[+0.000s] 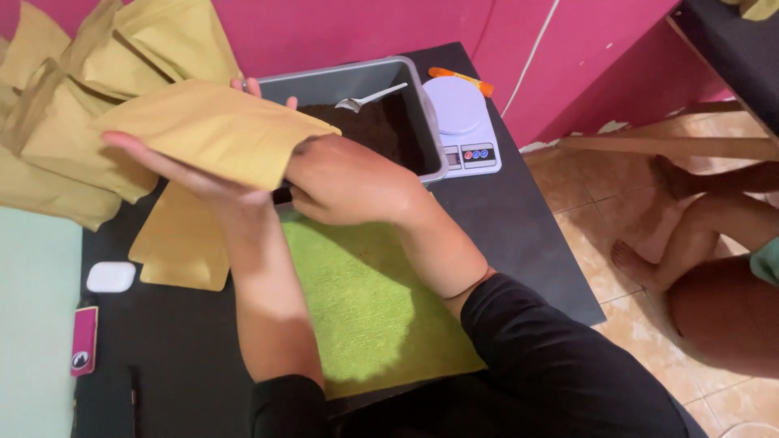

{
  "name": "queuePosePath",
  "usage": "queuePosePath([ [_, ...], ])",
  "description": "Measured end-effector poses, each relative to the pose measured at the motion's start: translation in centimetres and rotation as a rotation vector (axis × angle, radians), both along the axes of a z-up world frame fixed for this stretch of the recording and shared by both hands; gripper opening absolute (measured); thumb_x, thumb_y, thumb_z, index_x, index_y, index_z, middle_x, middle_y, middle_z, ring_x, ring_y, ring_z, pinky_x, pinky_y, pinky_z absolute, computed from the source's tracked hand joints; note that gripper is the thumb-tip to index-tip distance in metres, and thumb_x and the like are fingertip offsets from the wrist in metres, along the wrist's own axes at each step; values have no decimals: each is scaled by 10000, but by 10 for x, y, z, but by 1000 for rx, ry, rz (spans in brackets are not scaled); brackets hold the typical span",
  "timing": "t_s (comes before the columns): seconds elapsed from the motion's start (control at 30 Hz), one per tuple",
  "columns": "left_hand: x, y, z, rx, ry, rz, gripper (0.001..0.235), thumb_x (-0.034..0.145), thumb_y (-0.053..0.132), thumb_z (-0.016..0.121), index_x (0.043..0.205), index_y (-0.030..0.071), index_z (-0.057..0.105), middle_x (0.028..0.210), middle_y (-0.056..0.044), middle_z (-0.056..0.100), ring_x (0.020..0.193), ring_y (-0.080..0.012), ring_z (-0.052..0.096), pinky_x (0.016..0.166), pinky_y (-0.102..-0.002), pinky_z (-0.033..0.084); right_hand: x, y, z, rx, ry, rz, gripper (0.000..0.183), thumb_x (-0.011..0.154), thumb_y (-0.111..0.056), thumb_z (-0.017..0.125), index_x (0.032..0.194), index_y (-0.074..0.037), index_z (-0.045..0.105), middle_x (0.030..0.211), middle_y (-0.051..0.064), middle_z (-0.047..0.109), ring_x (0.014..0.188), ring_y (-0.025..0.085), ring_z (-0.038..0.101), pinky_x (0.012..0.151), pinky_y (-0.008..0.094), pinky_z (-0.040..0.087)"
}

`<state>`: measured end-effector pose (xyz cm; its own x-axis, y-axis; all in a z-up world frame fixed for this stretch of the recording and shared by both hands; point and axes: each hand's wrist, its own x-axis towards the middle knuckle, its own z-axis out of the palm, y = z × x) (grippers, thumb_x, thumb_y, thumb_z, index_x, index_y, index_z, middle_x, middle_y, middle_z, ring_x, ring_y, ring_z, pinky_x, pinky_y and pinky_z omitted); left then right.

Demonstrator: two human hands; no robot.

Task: Filling paper bags with ground coffee using a spoon and weighing them on a digital scale.

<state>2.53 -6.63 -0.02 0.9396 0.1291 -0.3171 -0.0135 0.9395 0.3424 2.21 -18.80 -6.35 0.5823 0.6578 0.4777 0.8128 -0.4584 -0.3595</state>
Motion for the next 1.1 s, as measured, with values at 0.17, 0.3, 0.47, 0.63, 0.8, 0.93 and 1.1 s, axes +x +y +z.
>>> queuePosePath([
  [0.17, 21, 17, -24, 46, -6, 59, 1207, 288, 654, 592, 1328, 46, 515, 1136, -200, 631, 992, -358, 675, 783, -641, 605, 13, 2, -5, 3, 36, 27, 542, 1073, -46, 455, 1586, -24, 282, 1674, 201, 232, 1581, 370, 329, 1312, 460, 371],
  [0.3, 43, 51, -85, -188, -453, -79, 1086, 509, 714, 619, 1441, 208, 385, 1455, -148, 460, 1415, -360, 412, 1131, -745, 270, 11, 16, -20, 26, 138, 145, 463, 1038, -56, 519, 1483, -22, 396, 1554, 191, 398, 1446, 363, 431, 1209, 445, 404],
  [0.47, 30, 29, -49, -242, -105, 2, 1145, 441, 646, 619, 1436, 90, 512, 1268, -130, 594, 1314, -307, 570, 1134, -623, 424, 18, 7, -12, 54, 97, 72, 386, 1003, -66, 583, 1379, -20, 510, 1433, 178, 564, 1311, 354, 534, 1106, 428, 437],
  [0.63, 35, 26, -63, -163, -157, -41, 950, 479, 637, 689, 1199, 22, 614, 1155, -89, 648, 1160, -263, 641, 990, -563, 542, 19, 16, -10, -37, 41, 84, 888, 1001, -341, 847, 1625, -98, 265, 1707, 123, 349, 1635, 311, 244, 1344, 600, -100],
  [0.8, 65, 33, -106, -94, -385, -83, 861, 611, 715, 681, 1192, 80, 655, 1139, -76, 698, 1174, -256, 655, 993, -560, 541, 32, 11, -29, 65, 157, 218, 1167, 912, -339, 977, 1664, -69, 127, 1757, 184, 83, 1663, 400, -2, 1359, 598, -103],
  [0.93, 83, 38, -113, -145, -386, -67, 869, 670, 705, 673, 1323, 141, 566, 1181, -89, 664, 1131, -264, 654, 942, -580, 546, 40, -1, -54, 204, 147, 294, 938, 736, -430, 961, 1449, 11, 541, 1477, 216, 560, 1416, 367, 509, 1266, 590, 260],
  [1.1, 90, 47, -132, -198, -339, -18, 901, 737, 693, 665, 1470, 208, 464, 1229, -104, 626, 1081, -272, 654, 884, -602, 551, 23, 7, -9, 159, 223, 251, 1041, 771, -427, 942, 1539, 25, 403, 1588, 255, 419, 1501, 357, 381, 1286, 559, 237],
])
